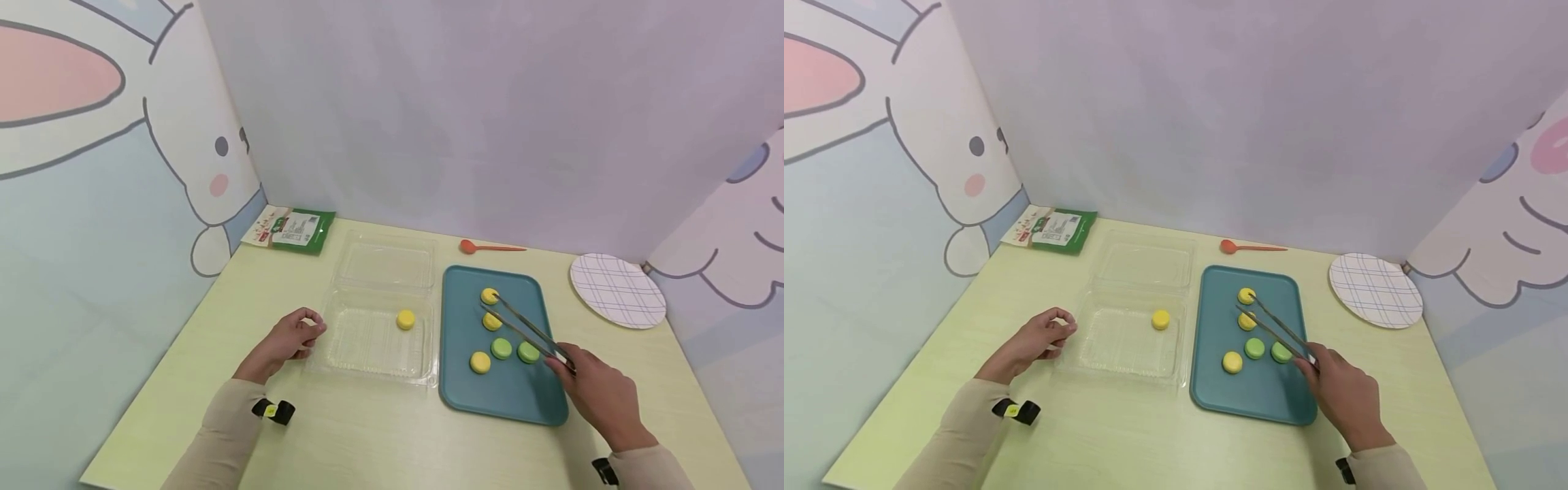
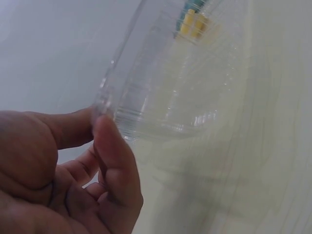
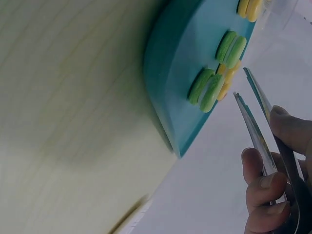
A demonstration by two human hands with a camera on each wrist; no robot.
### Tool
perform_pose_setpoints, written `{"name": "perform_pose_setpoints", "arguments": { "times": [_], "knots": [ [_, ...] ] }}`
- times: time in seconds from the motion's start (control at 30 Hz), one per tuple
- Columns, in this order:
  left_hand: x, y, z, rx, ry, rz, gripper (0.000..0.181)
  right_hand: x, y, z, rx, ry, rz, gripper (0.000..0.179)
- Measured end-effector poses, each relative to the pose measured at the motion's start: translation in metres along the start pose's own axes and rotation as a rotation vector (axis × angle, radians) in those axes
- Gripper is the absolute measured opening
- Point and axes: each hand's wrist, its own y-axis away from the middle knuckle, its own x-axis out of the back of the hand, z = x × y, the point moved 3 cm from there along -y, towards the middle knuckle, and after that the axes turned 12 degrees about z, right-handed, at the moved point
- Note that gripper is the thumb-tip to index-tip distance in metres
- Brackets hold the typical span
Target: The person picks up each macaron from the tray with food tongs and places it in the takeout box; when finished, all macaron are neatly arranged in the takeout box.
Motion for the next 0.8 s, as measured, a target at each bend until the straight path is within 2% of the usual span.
{"name": "perform_pose_setpoints", "arguments": {
  "times": [0.47, 0.8],
  "knots": [
    [-0.003, 0.000, 0.002, 0.010, -0.015, -0.001, 0.021, -0.010, -0.012, 0.007, -0.079, 0.005, -0.110, 0.036],
    [0.000, 0.003, 0.001, 0.013, -0.019, 0.013, 0.022, -0.016, -0.015, 0.008, -0.084, 0.001, -0.120, 0.035]
  ]
}}
